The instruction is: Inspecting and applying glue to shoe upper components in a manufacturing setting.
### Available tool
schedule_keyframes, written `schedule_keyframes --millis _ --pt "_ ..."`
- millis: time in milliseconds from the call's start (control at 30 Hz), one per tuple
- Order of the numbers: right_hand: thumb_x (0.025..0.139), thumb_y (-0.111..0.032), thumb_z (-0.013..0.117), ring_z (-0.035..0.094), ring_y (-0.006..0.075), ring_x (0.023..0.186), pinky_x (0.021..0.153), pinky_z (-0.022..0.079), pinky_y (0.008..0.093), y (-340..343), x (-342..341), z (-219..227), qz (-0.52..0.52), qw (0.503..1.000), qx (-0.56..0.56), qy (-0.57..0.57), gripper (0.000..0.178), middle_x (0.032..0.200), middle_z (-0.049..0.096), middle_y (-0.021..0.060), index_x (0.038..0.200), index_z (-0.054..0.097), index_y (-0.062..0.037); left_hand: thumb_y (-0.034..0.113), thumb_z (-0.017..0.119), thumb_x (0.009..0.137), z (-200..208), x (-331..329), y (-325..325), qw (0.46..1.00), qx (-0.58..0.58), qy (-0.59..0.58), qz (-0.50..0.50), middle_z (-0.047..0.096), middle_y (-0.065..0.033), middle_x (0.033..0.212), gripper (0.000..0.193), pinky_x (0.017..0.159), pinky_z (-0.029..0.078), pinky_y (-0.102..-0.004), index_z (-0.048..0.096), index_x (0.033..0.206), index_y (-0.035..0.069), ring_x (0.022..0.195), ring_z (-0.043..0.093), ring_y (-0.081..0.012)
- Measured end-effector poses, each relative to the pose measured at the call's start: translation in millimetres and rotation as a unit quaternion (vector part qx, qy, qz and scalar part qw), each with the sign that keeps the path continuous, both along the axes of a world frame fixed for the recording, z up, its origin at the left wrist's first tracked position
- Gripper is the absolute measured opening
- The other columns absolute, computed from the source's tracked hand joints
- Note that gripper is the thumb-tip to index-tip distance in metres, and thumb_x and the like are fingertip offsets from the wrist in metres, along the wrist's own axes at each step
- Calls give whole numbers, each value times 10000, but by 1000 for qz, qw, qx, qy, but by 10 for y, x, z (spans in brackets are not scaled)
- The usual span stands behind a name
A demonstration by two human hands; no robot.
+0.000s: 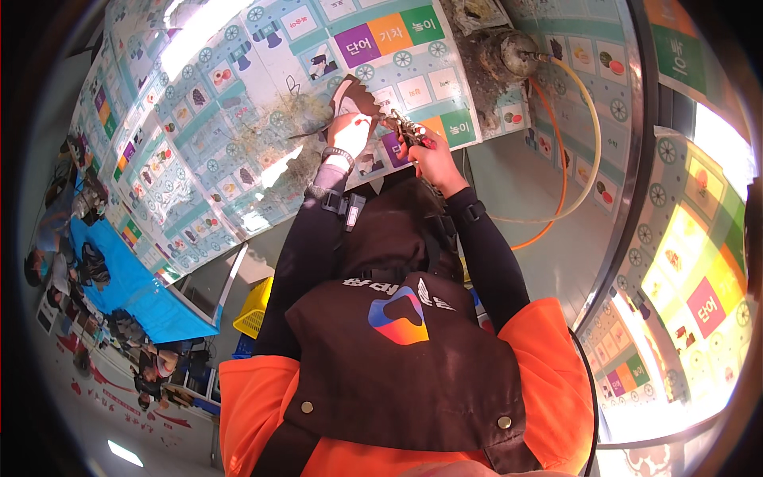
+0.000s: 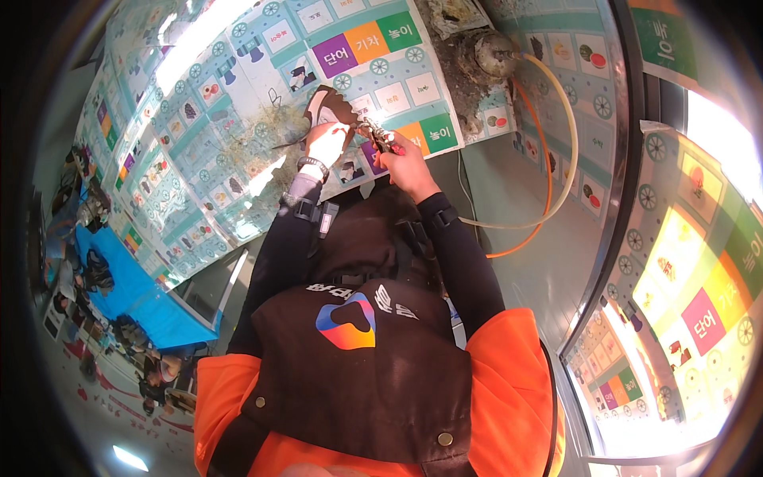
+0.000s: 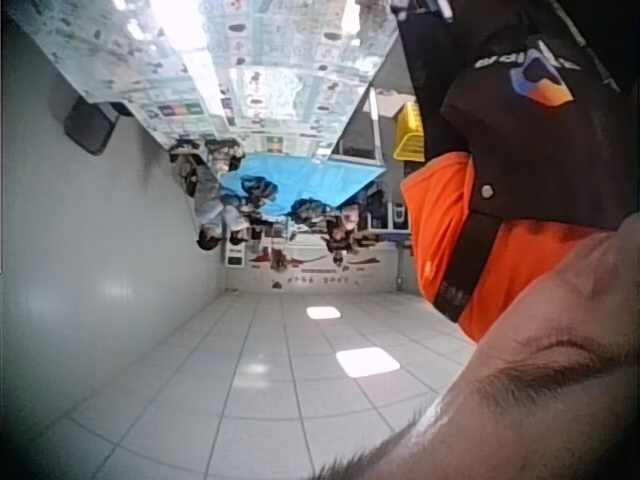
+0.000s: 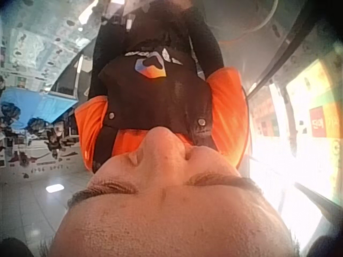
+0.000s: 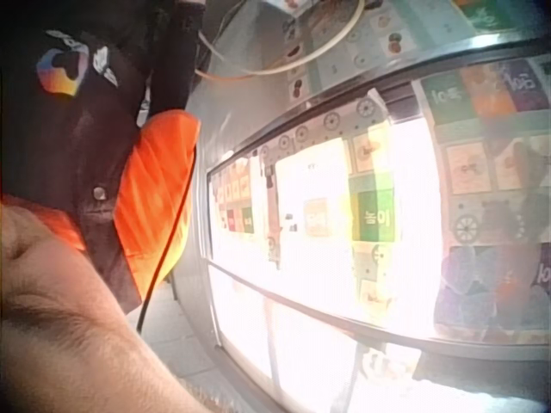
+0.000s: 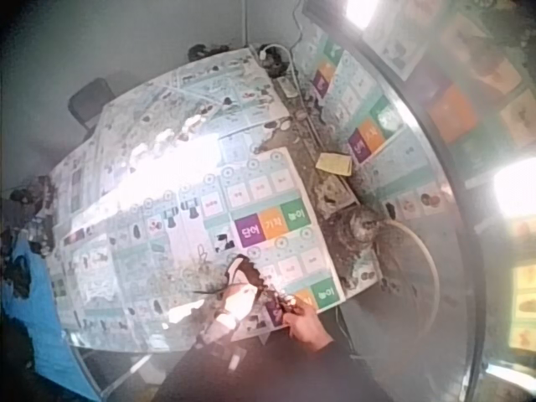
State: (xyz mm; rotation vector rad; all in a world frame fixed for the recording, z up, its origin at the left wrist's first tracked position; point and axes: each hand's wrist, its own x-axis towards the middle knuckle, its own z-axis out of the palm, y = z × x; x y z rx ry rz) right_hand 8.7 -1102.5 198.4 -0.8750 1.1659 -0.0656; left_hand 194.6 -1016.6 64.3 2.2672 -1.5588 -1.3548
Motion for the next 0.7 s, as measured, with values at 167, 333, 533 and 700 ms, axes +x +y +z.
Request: schedule_keyframes --millis 167,333,533,700 --pt "716 -54 513 461 92 485 426 357 242 -8 -17 -80 4 1000 -4 23 220 686 577 26 922 586 -27 64 653 737 -87 -5 54 999 -25 27 0 553 -83 1185 459 786 499 -339 517 1176 84 946 607 -256" --pt "706 -47 517 485 101 540 489 376 242 6 -22 -114 -15 1000 2 10 217 687 571 36 908 586 -12 60 650 736 -37 -11 32 999 -19 26 -11 554 -94 1179 476 801 497 -340 510 1191 84 966 602 -258" --pt "694 -37 511 500 108 597 539 392 243 -5 7 -88 -7 1000 -10 9 217 692 559 36 896 582 1 52 640 737 21 -7 2 999 10 28 -12 550 -126 1178 489 848 480 -344 495 1204 52 1016 580 -272" --pt "688 -32 508 488 106 587 533 387 246 -15 6 -86 -4 1000 -10 14 215 682 547 34 890 577 -2 57 632 748 81 -19 -40 998 20 13 -51 550 -133 1177 486 874 467 -339 488 1212 41 1051 563 -264"
